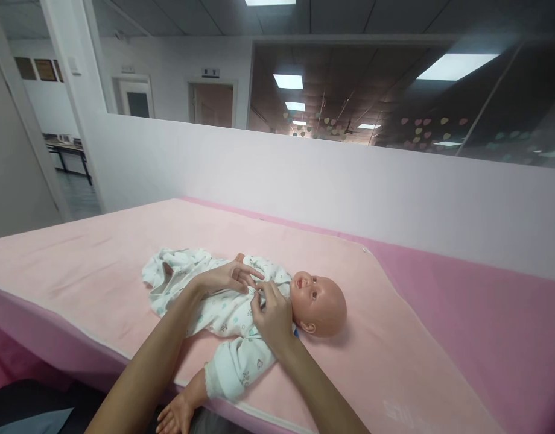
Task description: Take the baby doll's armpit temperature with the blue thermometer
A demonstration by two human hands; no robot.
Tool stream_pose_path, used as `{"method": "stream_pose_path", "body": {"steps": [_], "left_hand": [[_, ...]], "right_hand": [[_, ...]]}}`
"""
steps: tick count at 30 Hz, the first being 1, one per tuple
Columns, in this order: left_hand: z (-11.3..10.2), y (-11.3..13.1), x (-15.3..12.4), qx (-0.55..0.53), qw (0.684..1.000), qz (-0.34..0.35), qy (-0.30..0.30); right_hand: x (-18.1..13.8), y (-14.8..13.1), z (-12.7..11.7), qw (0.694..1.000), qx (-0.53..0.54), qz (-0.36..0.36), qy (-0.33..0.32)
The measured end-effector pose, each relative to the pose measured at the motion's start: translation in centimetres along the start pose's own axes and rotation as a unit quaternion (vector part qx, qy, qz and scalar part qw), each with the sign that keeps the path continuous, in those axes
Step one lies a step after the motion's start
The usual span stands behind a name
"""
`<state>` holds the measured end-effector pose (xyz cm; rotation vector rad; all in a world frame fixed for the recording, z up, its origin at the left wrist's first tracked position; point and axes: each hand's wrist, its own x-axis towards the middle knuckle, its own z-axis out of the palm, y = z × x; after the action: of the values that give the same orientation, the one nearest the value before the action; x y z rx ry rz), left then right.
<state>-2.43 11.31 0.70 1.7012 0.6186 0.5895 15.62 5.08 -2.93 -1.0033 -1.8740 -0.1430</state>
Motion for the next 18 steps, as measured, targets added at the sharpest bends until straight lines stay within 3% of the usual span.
{"method": "stream_pose_path", "body": {"steps": [18], "left_hand": [[0.53, 0.27, -0.1, -0.015, 0.999, 0.029, -0.029]], "right_hand": [[0.07, -0.13, -0.11, 1.0, -0.011, -0.011, -0.002]]}}
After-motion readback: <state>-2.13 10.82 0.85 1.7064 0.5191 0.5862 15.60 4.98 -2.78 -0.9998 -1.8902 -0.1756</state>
